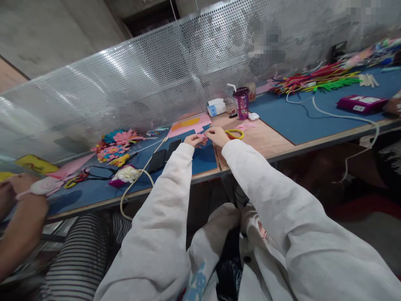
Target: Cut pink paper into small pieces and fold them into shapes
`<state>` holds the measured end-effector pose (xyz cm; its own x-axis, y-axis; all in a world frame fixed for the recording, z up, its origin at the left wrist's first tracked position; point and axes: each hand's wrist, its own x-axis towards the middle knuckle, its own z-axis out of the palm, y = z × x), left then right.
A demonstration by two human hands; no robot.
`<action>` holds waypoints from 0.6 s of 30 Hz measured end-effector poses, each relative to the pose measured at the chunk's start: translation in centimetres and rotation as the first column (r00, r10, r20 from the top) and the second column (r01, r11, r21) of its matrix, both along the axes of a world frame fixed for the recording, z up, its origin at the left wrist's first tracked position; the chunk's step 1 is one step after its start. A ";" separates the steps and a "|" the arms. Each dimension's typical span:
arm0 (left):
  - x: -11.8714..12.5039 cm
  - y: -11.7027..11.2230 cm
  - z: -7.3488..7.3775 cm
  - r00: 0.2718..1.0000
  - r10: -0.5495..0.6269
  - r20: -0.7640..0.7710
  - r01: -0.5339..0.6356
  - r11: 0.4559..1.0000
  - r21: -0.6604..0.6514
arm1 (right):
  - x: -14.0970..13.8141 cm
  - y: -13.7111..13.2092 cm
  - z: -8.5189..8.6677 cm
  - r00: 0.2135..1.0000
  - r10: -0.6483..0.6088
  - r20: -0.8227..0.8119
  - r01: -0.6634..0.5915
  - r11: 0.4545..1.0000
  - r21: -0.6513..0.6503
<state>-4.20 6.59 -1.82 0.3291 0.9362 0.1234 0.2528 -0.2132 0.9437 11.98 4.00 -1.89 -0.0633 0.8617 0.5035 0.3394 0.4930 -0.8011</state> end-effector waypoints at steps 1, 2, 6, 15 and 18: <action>0.0 -0.1 0.0 1.000 0.000 0.011 0.000 1.000 0.002 | 0.0 0.0 0.0 0.999 -0.011 0.038 0.010 1.000 0.028; 0.0 -0.2 0.1 1.000 0.000 0.021 0.000 1.000 0.006 | 0.0 -0.1 0.0 0.997 -0.021 0.075 0.017 0.999 0.050; 0.2 -0.8 0.3 1.000 0.002 0.027 -0.002 1.000 0.025 | -0.1 -0.2 0.0 0.986 -0.024 0.168 0.012 0.997 0.075; 0.2 -0.9 0.3 0.998 0.042 0.046 -0.041 0.999 -0.019 | -0.4 -0.4 -0.1 0.934 -0.132 0.331 0.054 0.971 0.234; 0.3 -0.6 0.3 0.997 0.067 0.043 -0.065 0.996 -0.055 | -0.4 -0.4 -0.3 0.911 -0.165 0.377 0.066 0.963 0.261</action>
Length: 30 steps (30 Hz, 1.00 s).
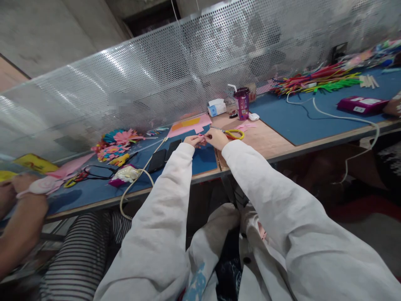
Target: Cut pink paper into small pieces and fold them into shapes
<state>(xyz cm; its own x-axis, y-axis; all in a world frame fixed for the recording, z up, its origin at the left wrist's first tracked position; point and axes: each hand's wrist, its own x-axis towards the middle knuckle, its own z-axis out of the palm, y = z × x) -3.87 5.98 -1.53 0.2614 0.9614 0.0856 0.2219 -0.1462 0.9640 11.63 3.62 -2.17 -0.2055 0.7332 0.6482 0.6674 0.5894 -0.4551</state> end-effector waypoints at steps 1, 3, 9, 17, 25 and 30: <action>0.0 0.1 0.0 1.000 0.010 -0.011 -0.011 1.000 -0.011 | 0.0 0.0 -0.1 1.000 -0.013 0.024 0.013 1.000 0.007; 0.1 0.1 0.0 0.999 0.030 -0.031 -0.031 0.999 -0.022 | -0.1 -0.2 -0.1 0.996 -0.055 0.075 0.053 0.998 0.027; 0.2 0.4 -0.2 0.998 0.059 -0.014 -0.059 0.998 -0.002 | -0.8 -1.3 0.2 0.937 -0.206 0.284 0.169 0.974 0.148; 0.2 0.7 -0.3 0.991 0.128 0.051 -0.127 0.992 -0.015 | -1.0 -1.9 0.6 0.840 -0.207 0.502 0.097 0.967 0.236; 0.1 0.8 0.2 0.981 0.139 0.138 -0.115 0.979 -0.168 | -1.3 -2.6 1.0 0.798 -0.189 0.573 0.101 0.978 0.181; 0.0 0.6 0.4 0.980 0.139 0.141 -0.112 0.976 -0.186 | -1.4 -2.8 1.1 0.783 -0.174 0.597 0.103 0.983 0.152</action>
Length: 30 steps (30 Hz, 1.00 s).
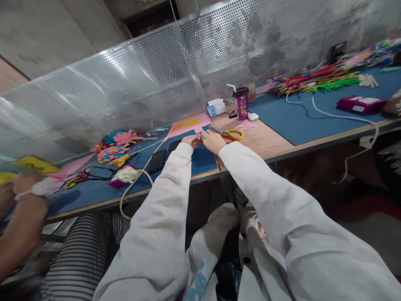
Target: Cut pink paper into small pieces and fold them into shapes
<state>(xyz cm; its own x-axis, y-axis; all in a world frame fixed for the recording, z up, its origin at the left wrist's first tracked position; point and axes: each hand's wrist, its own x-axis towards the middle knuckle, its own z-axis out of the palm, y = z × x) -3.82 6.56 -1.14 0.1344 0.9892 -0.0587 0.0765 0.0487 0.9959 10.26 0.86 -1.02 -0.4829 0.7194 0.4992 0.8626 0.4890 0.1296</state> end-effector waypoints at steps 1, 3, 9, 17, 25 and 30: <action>0.0 -0.1 0.0 1.000 -0.001 0.003 0.001 1.000 0.003 | 0.0 0.0 0.0 1.000 0.001 0.002 -0.001 1.000 0.000; 0.0 -0.2 0.0 1.000 -0.002 0.009 0.002 1.000 0.020 | 0.0 0.1 -0.1 1.000 0.005 -0.005 -0.005 1.000 0.004; 0.2 -0.1 -0.5 0.993 0.015 -0.119 -0.003 0.995 0.104 | 0.3 0.3 -0.3 0.990 -0.009 -0.139 0.005 1.000 -0.031; -0.1 0.2 -1.0 0.973 -0.057 -0.225 0.096 0.982 0.164 | 1.0 2.4 -1.3 0.866 -0.030 -0.500 -0.039 0.991 -0.126; 0.1 0.2 -1.3 0.986 -0.068 -0.149 0.088 0.988 0.128 | 0.9 2.9 -1.6 0.785 0.047 -0.618 -0.160 0.979 -0.129; 0.0 -0.4 -0.9 0.993 -0.102 -0.057 0.108 0.988 0.115 | 0.8 2.5 -1.2 0.720 0.006 -0.694 -0.186 0.965 -0.185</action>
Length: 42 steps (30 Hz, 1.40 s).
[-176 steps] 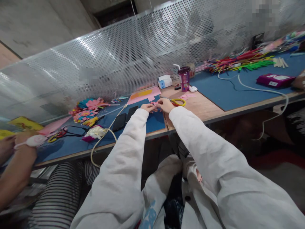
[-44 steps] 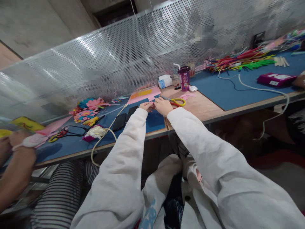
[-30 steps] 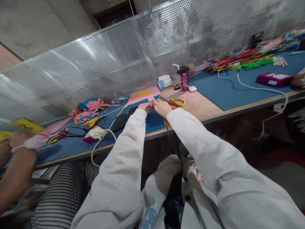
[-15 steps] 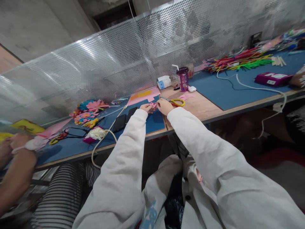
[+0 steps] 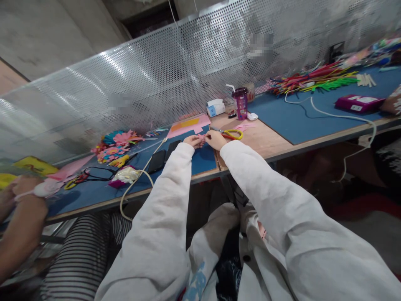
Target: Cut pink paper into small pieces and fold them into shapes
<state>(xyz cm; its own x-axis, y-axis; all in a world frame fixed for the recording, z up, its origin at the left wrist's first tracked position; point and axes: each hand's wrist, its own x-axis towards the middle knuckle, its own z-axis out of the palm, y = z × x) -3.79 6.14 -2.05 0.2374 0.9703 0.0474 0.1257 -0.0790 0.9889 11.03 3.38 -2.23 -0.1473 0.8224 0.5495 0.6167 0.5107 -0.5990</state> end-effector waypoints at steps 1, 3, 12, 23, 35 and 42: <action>0.0 -0.1 0.1 1.000 -0.014 0.001 0.014 1.000 0.007 | 0.0 -0.1 0.1 1.000 0.006 -0.020 -0.006 1.000 -0.022; -0.1 -0.4 0.2 1.000 -0.028 -0.013 0.028 0.999 0.017 | 0.0 -0.1 0.2 0.998 0.009 -0.057 -0.012 0.998 -0.054; -0.1 0.0 0.2 0.999 -0.018 -0.041 0.019 0.999 0.027 | 0.5 0.0 0.3 0.971 0.083 -0.225 -0.123 0.978 -0.170; -0.2 -0.2 0.3 0.998 -0.044 -0.049 0.045 0.999 0.022 | 0.6 0.3 0.2 0.979 0.086 -0.184 -0.096 0.994 -0.047; -0.4 0.2 0.0 0.997 -0.043 -0.064 0.048 0.995 0.082 | 0.1 -0.4 0.7 0.968 0.072 -0.239 -0.096 0.991 -0.090; -0.5 0.2 0.0 0.996 -0.019 -0.087 0.026 0.996 0.085 | 0.2 -0.4 0.6 0.983 0.066 -0.170 -0.070 0.997 -0.019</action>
